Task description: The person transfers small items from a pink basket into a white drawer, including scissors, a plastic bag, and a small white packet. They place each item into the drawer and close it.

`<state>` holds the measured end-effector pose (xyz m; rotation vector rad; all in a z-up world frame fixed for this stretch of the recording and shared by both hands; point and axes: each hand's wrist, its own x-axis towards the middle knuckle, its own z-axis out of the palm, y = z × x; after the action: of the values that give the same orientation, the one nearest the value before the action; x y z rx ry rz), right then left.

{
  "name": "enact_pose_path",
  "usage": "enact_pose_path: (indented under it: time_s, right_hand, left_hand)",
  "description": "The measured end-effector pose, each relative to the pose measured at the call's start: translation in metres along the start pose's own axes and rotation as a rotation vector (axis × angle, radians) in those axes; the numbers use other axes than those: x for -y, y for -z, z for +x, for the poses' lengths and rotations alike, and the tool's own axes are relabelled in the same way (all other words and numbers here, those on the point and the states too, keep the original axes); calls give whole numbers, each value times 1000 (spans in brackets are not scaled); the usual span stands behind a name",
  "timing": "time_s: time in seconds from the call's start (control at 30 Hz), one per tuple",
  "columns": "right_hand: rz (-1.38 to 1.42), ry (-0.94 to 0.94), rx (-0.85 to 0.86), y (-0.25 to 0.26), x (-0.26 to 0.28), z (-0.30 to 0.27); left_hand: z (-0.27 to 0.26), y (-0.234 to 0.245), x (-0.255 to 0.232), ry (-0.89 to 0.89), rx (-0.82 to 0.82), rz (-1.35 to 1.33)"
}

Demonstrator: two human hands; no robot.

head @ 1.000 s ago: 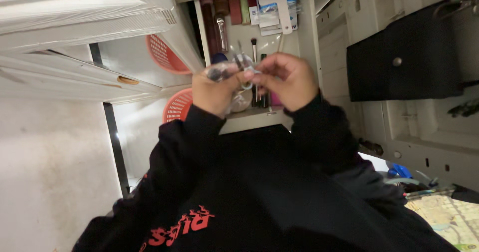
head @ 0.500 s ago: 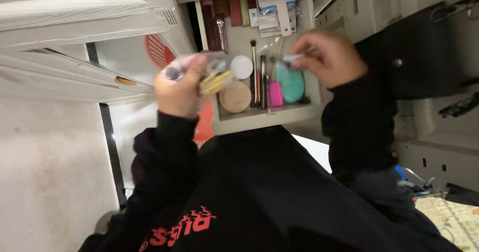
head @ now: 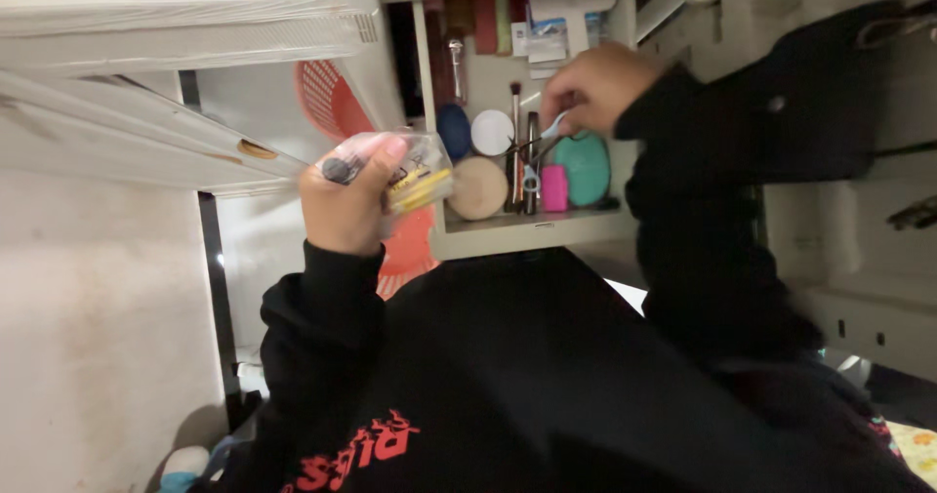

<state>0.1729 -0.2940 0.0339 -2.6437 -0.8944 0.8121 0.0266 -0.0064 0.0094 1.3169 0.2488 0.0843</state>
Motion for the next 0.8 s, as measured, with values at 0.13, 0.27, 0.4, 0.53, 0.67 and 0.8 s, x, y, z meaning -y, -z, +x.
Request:
enact_pose_path:
  time_s: [0.13, 0.27, 0.4, 0.53, 0.67, 0.8]
  right_hand:
    - [479, 57, -107, 5, -3, -34]
    - [848, 229, -340, -19, 4, -46]
    - [1157, 317, -466, -43, 5, -44]
    - [1416, 148, -637, -66, 24, -41]
    - [1597, 120, -853, -100, 63, -36]
    - [1551, 187, -983, -120, 81, -33]
  left_hand:
    - [1, -3, -3, 24, 72, 221]
    - [-3, -19, -5, -107, 168, 492]
    - [-1, -44, 1, -262, 246, 362]
    - [-2, -61, 9, -160, 215, 255]
    - [-3, -71, 17, -283, 162, 290]
    - [-3, -78, 22, -299, 99, 322]
